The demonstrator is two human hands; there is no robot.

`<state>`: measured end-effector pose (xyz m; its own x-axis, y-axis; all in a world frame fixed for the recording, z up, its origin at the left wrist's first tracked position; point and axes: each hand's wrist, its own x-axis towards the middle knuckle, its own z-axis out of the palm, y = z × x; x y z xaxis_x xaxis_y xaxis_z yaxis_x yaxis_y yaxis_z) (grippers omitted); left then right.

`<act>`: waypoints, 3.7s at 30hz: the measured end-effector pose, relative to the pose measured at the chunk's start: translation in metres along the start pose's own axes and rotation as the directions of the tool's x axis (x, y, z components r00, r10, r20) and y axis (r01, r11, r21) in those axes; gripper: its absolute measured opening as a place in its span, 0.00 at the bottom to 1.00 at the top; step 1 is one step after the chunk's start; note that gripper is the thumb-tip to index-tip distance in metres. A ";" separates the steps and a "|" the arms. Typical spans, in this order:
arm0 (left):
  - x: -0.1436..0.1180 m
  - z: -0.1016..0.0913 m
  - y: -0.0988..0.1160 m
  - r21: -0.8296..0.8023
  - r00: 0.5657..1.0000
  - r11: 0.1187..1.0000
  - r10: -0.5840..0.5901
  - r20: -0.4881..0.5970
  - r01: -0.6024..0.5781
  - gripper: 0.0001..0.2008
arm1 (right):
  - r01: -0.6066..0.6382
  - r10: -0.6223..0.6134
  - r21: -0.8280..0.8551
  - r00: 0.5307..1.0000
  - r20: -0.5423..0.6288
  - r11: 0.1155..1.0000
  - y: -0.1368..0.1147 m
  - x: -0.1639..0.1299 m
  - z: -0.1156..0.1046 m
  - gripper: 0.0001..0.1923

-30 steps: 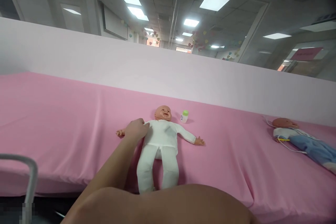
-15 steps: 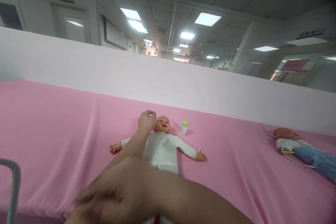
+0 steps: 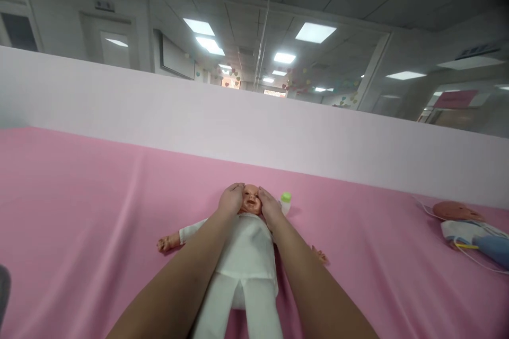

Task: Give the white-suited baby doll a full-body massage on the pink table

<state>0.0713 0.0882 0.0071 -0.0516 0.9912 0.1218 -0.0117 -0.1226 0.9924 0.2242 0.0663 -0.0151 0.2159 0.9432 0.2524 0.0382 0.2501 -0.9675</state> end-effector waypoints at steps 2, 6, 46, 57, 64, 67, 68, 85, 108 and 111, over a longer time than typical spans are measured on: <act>0.002 0.001 -0.006 0.025 1.000 0.999 -0.027 0.003 0.027 0.15 | -0.069 0.070 0.063 0.998 -0.004 0.996 0.007 -0.002 0.001 0.29; 0.001 0.002 -0.015 0.119 1.000 0.993 -0.014 -0.019 0.016 0.20 | -0.122 0.121 0.127 0.992 0.021 0.984 0.005 -0.005 -0.002 0.29; -0.002 0.014 -0.022 -0.187 0.999 0.982 -0.029 -0.025 0.023 0.15 | -0.124 0.135 0.268 0.991 -0.024 0.955 0.002 -0.004 -0.007 0.21; -0.009 0.011 -0.021 -0.285 0.998 0.958 -0.017 0.059 0.033 0.20 | -0.222 0.216 0.331 0.975 0.055 0.917 -0.002 -0.011 -0.017 0.29; -0.009 0.009 -0.024 -0.080 1.000 0.997 0.004 0.023 -0.003 0.27 | -0.173 0.166 0.294 0.985 0.049 0.940 -0.006 -0.012 -0.016 0.37; -0.006 0.010 -0.025 -0.039 1.000 0.999 -0.004 -0.004 0.004 0.26 | -0.150 0.153 0.287 0.988 0.010 0.946 -0.006 -0.011 -0.012 0.34; -0.005 0.011 -0.026 -0.045 1.000 0.999 -0.004 -0.009 0.004 0.25 | -0.143 0.151 0.292 0.988 -0.005 0.946 -0.005 -0.011 -0.011 0.32; -0.003 0.010 -0.026 -0.294 0.996 0.951 -0.086 0.034 0.092 0.21 | -0.252 0.224 0.421 0.968 0.115 0.872 -0.001 -0.011 -0.017 0.30; -0.003 0.012 -0.020 -0.241 0.990 0.961 -0.142 -0.019 0.134 0.17 | -0.337 0.369 0.429 0.929 0.007 0.838 -0.003 -0.005 -0.008 0.25; -0.008 0.010 -0.014 -0.278 0.985 0.947 -0.174 -0.015 0.163 0.18 | -0.352 0.371 0.433 0.928 0.043 0.830 -0.006 -0.008 -0.011 0.29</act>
<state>0.0819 0.0827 -0.0075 -0.0633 0.9966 -0.0528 -0.2968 0.0317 0.9544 0.2329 0.0546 -0.0112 0.1729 0.9771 -0.1240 -0.4663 -0.0297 -0.8841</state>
